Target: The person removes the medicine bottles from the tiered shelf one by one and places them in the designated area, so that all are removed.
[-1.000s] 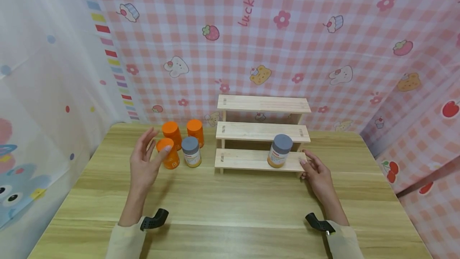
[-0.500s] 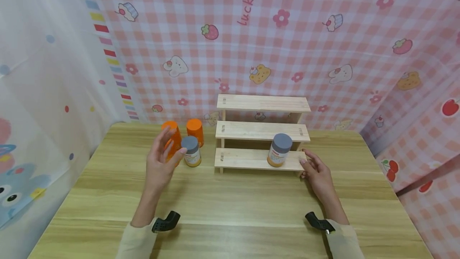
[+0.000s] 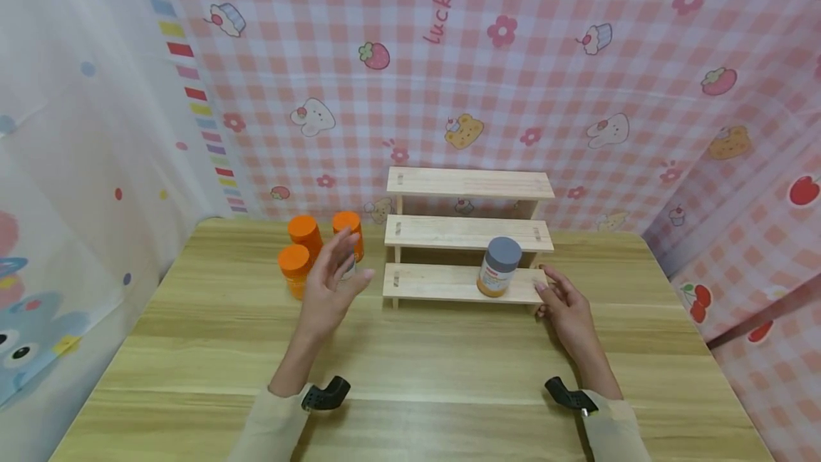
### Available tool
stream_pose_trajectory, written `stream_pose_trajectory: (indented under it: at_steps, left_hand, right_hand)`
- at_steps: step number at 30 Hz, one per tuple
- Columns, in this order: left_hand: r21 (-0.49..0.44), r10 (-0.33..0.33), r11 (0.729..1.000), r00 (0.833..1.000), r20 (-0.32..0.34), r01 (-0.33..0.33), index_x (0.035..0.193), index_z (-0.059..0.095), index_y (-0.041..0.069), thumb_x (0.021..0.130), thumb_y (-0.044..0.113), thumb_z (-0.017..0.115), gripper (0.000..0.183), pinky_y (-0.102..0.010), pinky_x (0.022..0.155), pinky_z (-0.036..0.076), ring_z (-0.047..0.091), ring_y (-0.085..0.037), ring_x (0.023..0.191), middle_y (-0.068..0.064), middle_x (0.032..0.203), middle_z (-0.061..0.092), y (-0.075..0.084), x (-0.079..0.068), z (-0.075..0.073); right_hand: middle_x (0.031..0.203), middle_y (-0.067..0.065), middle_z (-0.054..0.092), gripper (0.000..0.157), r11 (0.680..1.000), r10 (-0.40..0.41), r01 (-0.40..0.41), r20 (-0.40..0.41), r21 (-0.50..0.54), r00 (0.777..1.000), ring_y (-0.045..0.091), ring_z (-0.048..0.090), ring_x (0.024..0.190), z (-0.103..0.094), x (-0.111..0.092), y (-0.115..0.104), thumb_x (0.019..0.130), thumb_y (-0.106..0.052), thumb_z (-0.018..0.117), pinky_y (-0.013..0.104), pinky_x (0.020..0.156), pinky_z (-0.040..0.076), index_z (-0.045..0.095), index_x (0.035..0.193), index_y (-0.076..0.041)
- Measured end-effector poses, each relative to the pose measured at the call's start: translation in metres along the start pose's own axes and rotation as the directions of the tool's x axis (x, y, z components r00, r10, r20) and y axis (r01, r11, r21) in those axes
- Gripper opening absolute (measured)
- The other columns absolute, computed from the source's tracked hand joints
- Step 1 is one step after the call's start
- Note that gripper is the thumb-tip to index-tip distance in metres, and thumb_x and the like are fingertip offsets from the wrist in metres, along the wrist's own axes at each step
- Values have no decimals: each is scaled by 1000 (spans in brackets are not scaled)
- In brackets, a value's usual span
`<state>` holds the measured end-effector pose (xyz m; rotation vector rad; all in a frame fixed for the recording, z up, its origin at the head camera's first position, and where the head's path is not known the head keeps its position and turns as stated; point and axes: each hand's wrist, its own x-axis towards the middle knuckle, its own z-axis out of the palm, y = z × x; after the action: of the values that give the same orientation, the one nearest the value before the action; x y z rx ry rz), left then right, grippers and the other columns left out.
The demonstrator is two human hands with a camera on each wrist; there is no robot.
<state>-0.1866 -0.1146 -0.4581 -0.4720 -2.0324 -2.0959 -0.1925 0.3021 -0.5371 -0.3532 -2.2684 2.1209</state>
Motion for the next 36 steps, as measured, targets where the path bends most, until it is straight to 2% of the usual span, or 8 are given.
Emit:
stream_pose_trajectory:
  at_steps: [2, 4, 9, 15, 22, 29, 36]
  left_hand:
    - [-3, -11, 1000, 1000, 10, 11, 158, 34, 7, 93, -2, 70, 75, -34, 124, 35, 38, -32, 150, -15, 158, 43, 0, 1, 6]
    - [-8, -14, 1000, 1000, 24, 14, 158, 35, 8, 93, -2, 71, 75, -39, 125, 34, 39, -32, 149, -14, 157, 44, 0, 1, 13]
    - [-20, -5, 1000, 997, 77, 7, 157, 35, 4, 92, 0, 72, 75, -55, 125, 30, 39, -39, 149, -21, 157, 43, -3, 2, 33]
    - [-38, -41, 998, 991, 130, 46, 157, 37, 9, 91, 8, 77, 77, -49, 125, 34, 43, -34, 147, -19, 155, 46, -7, 2, 55]
    - [-37, -29, 999, 979, 203, 38, 157, 38, 8, 91, 9, 77, 76, -51, 123, 35, 44, -34, 146, -19, 154, 49, -15, 3, 76]
    - [-33, -54, 997, 959, 278, 65, 156, 39, 12, 92, 13, 78, 75, -52, 122, 36, 45, -33, 147, -22, 154, 47, -20, 4, 94]
    - [-16, -72, 997, 946, 316, 81, 155, 42, 17, 92, 19, 79, 74, -49, 122, 38, 45, -33, 146, -21, 155, 47, -28, 11, 110]
  right_hand:
    - [95, -8, 59, 59, 1000, 0, 0, 1, 2, 1000, 5, 58, 75, 0, 0, 0, 103, -30, 63, 19, 67, 55, 42, 156, -16]
    - [95, -8, 59, 59, 1000, -3, 3, 4, -2, 1000, 5, 59, 75, 0, 0, -1, 103, -30, 63, 19, 67, 55, 42, 157, -16]
    - [95, -9, 60, 59, 1000, -16, 16, 8, -18, 1000, 5, 59, 75, -1, -1, -1, 103, -32, 62, 19, 67, 56, 42, 156, -15]
    - [94, -8, 61, 59, 1000, -28, 28, 9, -1, 1000, 5, 59, 74, -2, -2, 1, 103, -30, 63, 19, 66, 56, 43, 156, -13]
    - [94, -9, 61, 59, 999, -41, 40, 9, 11, 999, 4, 58, 74, -1, -1, 2, 103, -29, 63, 19, 66, 55, 43, 155, -12]
    - [95, -9, 61, 59, 999, -38, 38, 17, 4, 999, 4, 58, 75, -1, -2, 1, 103, -30, 63, 19, 67, 55, 43, 156, -13]
    - [95, -9, 61, 58, 999, -35, 35, 17, -7, 999, 4, 58, 76, 0, -2, 0, 104, -30, 62, 20, 67, 55, 43, 156, -14]
